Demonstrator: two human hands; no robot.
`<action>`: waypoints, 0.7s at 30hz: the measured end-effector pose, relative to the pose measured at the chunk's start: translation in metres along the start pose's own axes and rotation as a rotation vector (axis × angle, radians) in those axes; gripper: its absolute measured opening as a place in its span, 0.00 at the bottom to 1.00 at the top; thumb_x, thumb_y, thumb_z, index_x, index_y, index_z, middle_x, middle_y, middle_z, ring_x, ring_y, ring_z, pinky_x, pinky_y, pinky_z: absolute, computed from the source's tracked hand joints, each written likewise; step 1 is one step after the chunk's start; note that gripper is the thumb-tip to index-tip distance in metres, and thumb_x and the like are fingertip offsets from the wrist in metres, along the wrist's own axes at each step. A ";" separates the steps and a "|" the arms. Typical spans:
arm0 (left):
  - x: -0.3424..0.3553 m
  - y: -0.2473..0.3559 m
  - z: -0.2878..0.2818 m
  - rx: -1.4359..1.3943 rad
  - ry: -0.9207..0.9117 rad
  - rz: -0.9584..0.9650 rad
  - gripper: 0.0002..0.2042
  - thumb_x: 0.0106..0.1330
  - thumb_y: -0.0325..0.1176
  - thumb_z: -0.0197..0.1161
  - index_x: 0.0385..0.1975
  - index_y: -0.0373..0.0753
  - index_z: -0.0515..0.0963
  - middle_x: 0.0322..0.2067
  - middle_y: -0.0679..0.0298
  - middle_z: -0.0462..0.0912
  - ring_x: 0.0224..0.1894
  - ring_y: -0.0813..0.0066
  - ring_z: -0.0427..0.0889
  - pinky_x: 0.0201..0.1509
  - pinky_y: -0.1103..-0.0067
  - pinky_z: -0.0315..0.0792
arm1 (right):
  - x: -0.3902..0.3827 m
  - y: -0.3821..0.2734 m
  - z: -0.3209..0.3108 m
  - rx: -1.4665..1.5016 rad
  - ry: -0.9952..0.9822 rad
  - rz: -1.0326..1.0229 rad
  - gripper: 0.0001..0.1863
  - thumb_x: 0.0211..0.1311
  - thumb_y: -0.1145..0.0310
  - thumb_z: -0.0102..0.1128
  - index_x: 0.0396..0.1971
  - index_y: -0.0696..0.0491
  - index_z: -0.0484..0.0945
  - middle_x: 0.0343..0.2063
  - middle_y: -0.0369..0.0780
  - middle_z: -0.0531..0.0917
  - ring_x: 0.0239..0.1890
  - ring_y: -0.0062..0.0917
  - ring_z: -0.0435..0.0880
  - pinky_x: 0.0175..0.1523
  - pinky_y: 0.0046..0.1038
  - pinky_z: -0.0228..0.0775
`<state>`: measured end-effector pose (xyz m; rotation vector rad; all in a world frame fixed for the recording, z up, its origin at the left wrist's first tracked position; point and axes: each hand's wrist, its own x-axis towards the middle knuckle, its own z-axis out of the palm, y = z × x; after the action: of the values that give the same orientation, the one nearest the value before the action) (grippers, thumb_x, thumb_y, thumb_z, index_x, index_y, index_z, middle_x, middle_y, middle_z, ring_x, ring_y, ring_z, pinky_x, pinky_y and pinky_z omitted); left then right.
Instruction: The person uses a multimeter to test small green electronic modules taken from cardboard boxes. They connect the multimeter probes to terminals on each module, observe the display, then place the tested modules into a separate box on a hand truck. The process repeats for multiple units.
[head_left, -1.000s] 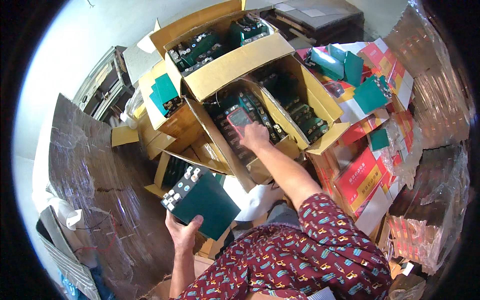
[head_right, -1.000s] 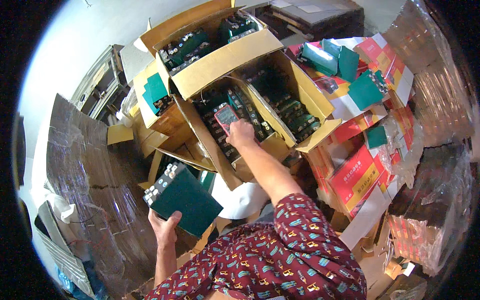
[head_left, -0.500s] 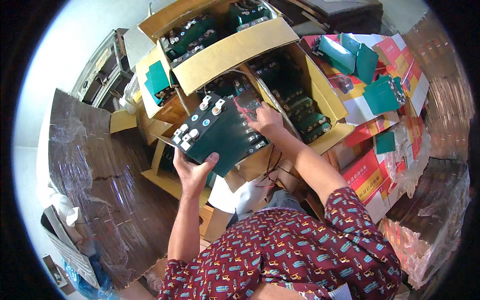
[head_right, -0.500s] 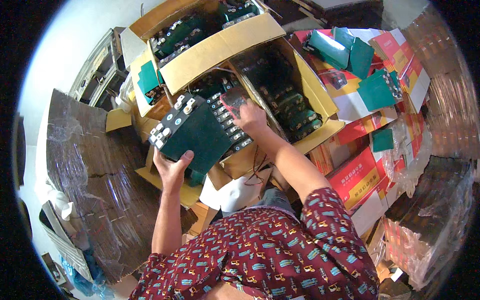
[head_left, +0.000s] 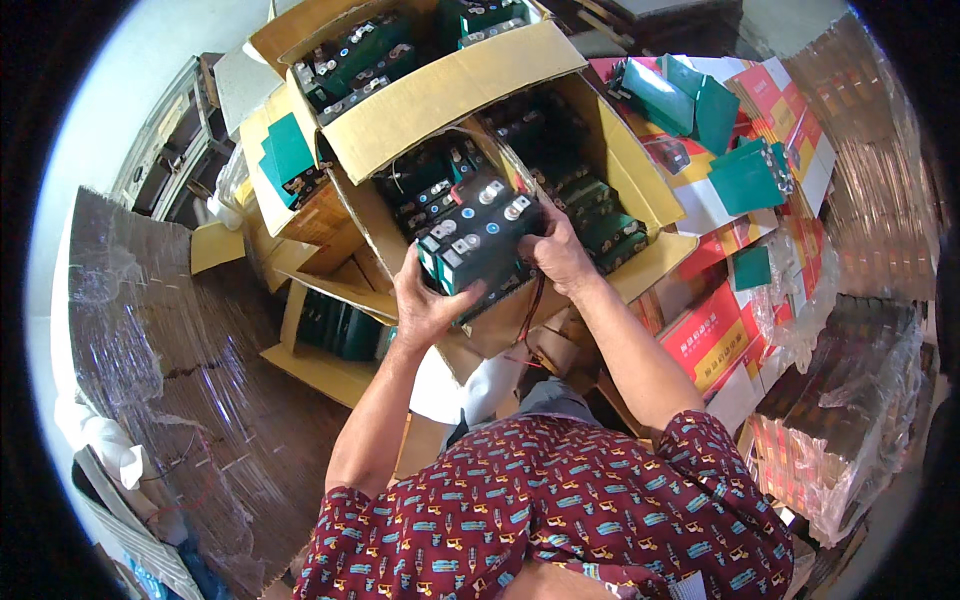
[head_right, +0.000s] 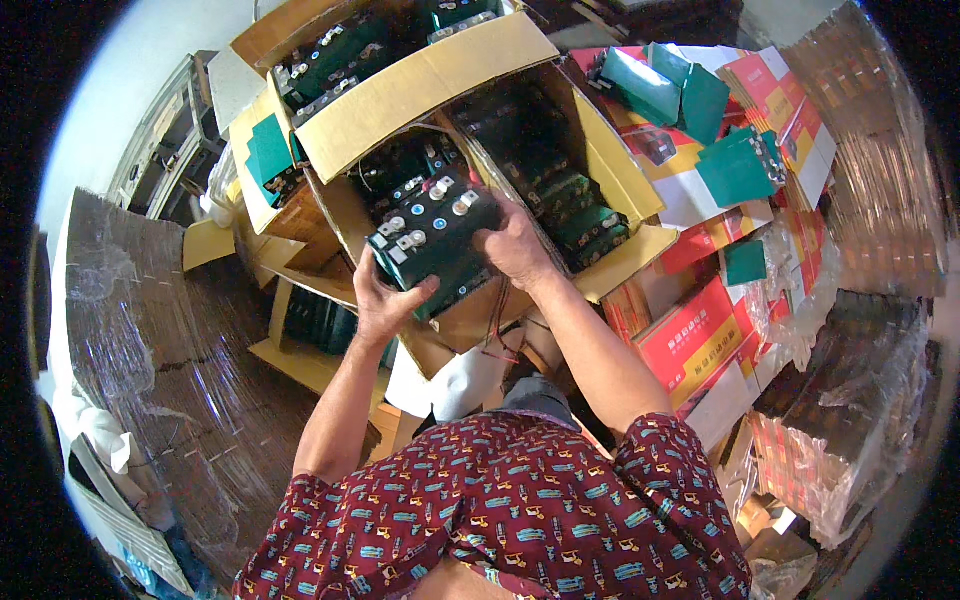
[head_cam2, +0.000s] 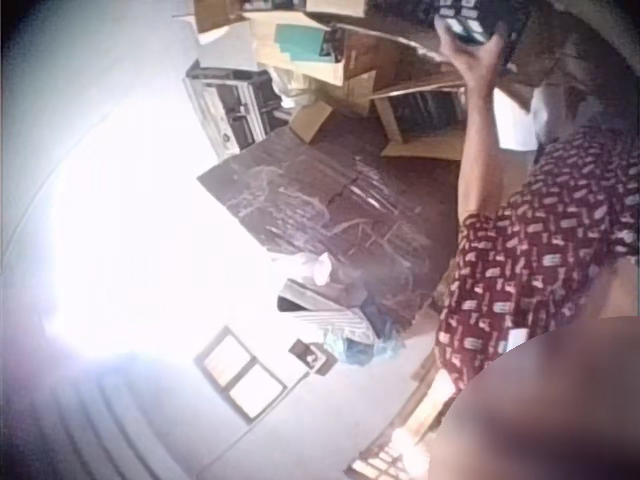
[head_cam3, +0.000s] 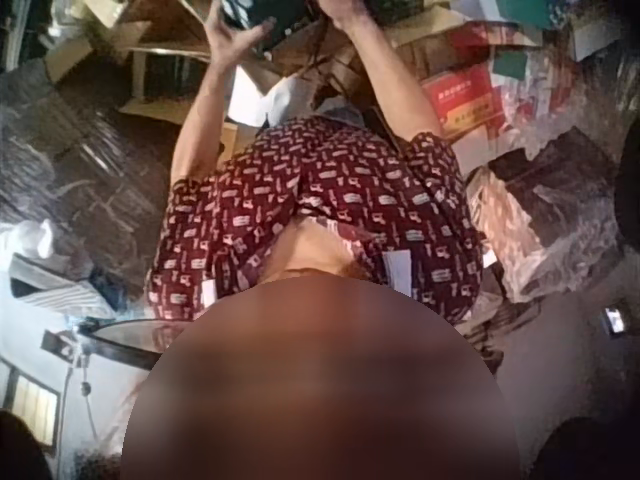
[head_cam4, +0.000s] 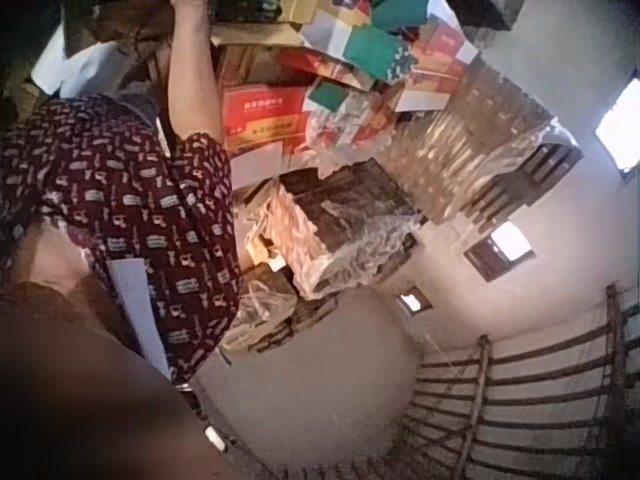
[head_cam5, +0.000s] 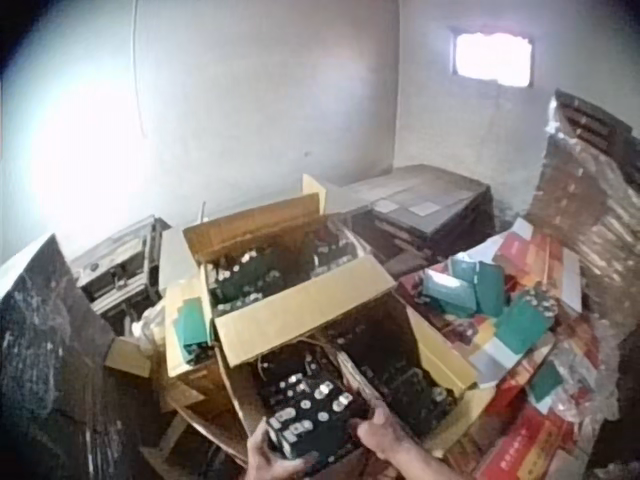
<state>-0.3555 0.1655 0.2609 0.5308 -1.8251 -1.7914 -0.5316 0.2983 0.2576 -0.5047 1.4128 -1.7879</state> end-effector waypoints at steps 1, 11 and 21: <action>-0.001 -0.003 -0.001 -0.008 0.003 0.006 0.35 0.48 0.30 0.82 0.58 0.32 0.74 0.50 0.60 0.85 0.52 0.73 0.82 0.63 0.73 0.75 | -0.002 -0.002 0.002 0.004 0.005 0.017 0.27 0.55 0.82 0.62 0.57 0.55 0.77 0.48 0.37 0.84 0.52 0.24 0.81 0.62 0.30 0.73; -0.001 -0.019 -0.022 -0.040 -0.188 -0.125 0.40 0.46 0.27 0.81 0.63 0.35 0.68 0.54 0.60 0.81 0.58 0.72 0.78 0.68 0.71 0.72 | -0.020 0.011 0.010 -0.148 0.073 -0.183 0.31 0.53 0.88 0.59 0.59 0.56 0.71 0.51 0.37 0.80 0.55 0.22 0.79 0.65 0.29 0.71; 0.043 -0.001 -0.057 0.080 -0.450 -0.232 0.43 0.37 0.20 0.78 0.62 0.40 0.70 0.53 0.67 0.79 0.59 0.71 0.77 0.68 0.69 0.70 | -0.044 0.015 0.039 -0.278 0.286 -0.269 0.30 0.51 0.87 0.60 0.58 0.58 0.70 0.50 0.39 0.80 0.51 0.22 0.82 0.61 0.28 0.75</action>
<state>-0.3546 0.0936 0.2634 0.4044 -2.2165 -2.1327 -0.4718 0.3070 0.2625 -0.6256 1.8823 -1.9420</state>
